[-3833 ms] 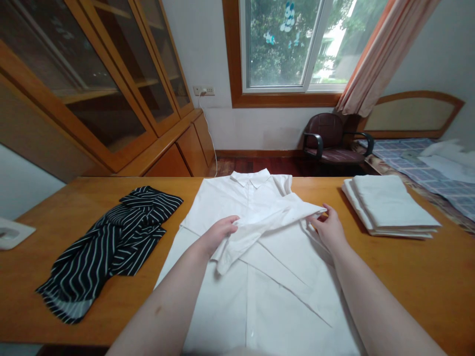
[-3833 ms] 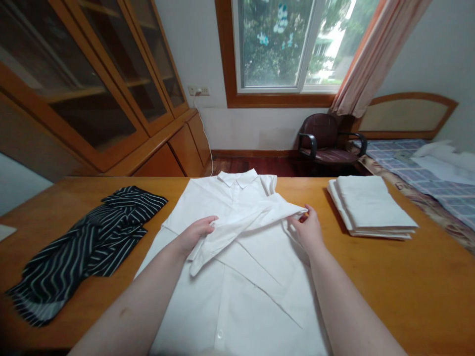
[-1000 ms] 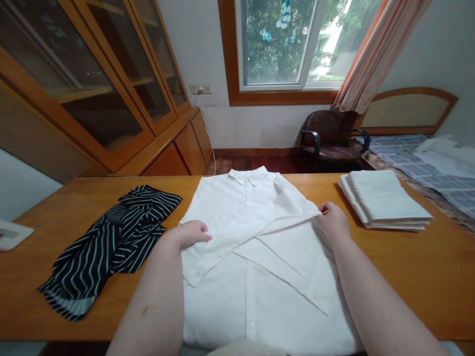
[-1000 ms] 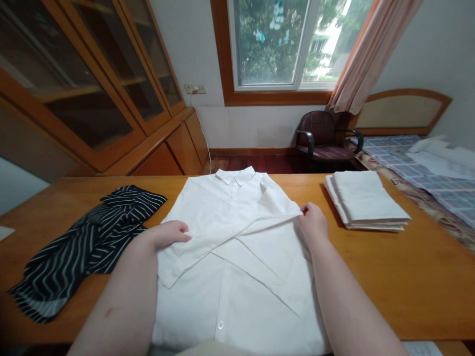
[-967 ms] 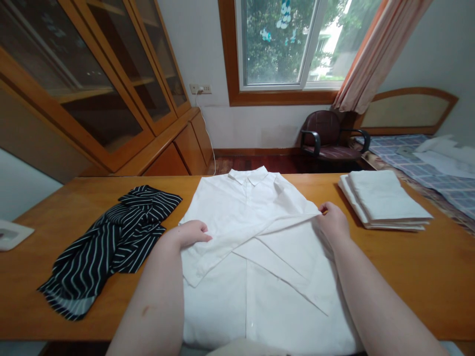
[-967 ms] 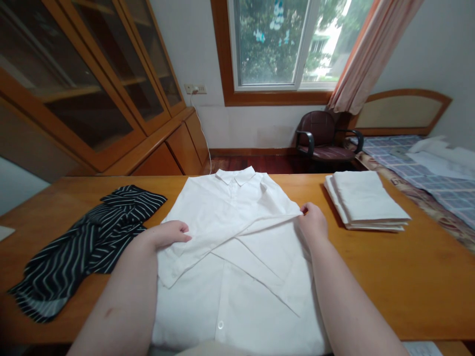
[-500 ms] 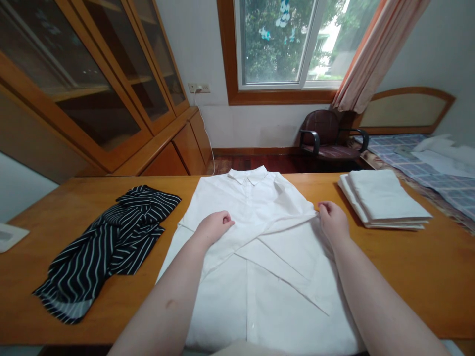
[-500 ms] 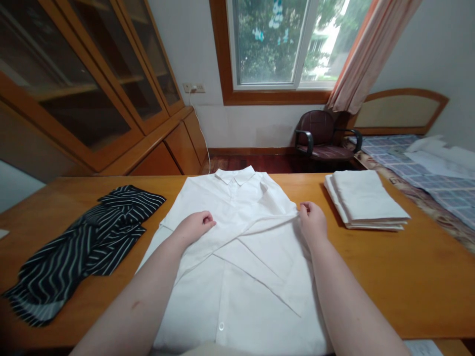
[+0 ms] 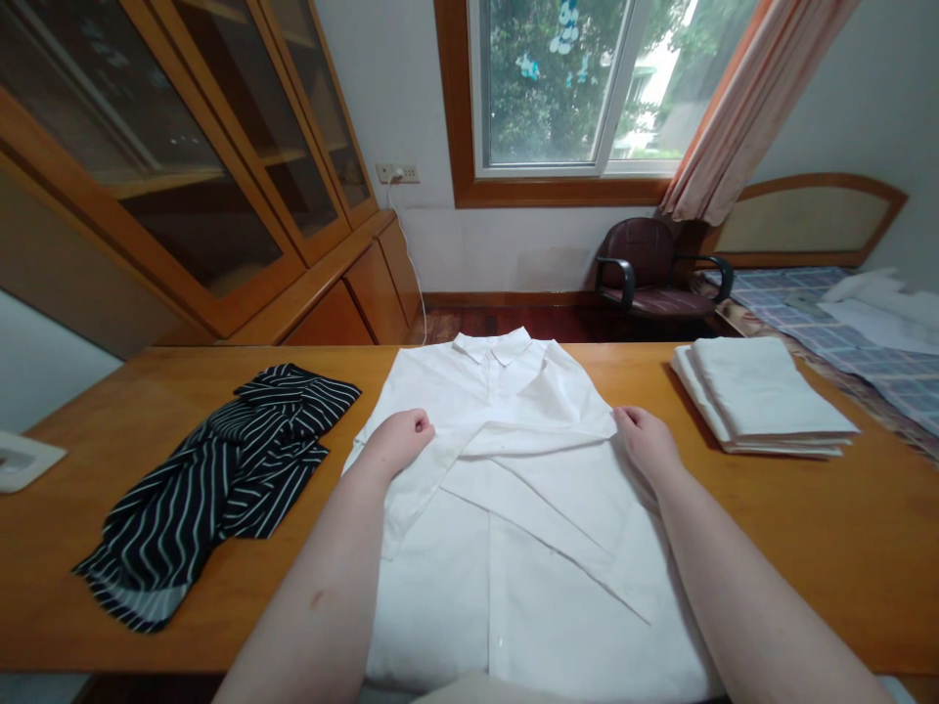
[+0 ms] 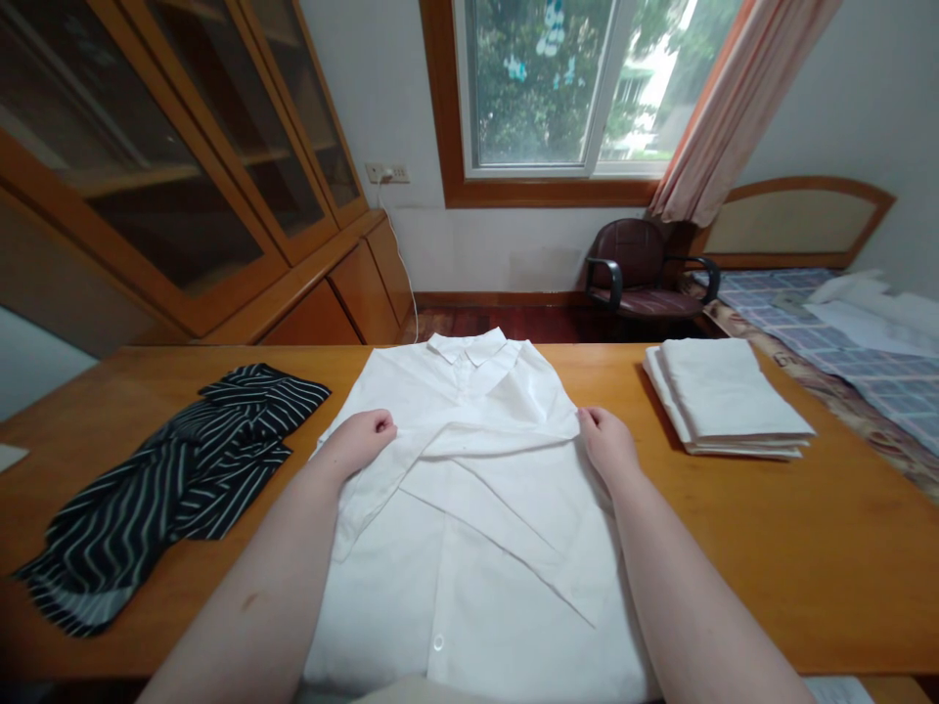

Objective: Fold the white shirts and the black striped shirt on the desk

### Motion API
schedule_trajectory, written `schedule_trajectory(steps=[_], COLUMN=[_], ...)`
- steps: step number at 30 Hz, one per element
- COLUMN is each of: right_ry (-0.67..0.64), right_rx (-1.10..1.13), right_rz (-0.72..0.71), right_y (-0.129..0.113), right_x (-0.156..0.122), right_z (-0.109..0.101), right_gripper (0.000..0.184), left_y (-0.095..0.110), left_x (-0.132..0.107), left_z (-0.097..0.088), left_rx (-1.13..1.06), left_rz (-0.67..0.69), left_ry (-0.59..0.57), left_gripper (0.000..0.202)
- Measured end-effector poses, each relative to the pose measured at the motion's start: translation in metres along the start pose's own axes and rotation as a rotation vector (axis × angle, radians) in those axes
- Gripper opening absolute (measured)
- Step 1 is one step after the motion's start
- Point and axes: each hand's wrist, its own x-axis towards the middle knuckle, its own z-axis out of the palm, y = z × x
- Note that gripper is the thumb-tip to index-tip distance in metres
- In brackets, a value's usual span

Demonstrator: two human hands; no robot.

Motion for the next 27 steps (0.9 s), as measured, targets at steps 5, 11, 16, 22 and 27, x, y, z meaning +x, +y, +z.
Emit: schedule_trajectory(steps=[5,11,16,22,27], right_ry=[-0.023,-0.02,-0.006,-0.095,-0.147], right_rx=[-0.176,-0.27,-0.263,-0.281,-0.318], right_rz=[0.038,0.114,0.105,0.129,0.083], right_y=[-0.005,-0.007,-0.008,-0.008,-0.029], right_x=[-0.003,-0.002,-0.004,0.014,0.051], right_z=[-0.003,-0.005,-0.005,-0.004,0.006], right_gripper=[0.036,0.036,0.032,0.037,0.037], left_y=[-0.006,-0.003,0.003,0.0,0.001], left_x=[0.003,0.004,0.002,0.003,0.003], left_z=[0.002,0.006,0.004,0.005,0.005], left_rx=[0.018,0.026,0.046,0.05,0.063], left_rz=[-0.02,-0.033,-0.048,-0.045,-0.053], left_ry=[-0.021,-0.075,-0.116,-0.131,-0.133], left_gripper=[0.014,0.013,0.025,0.029,0.027])
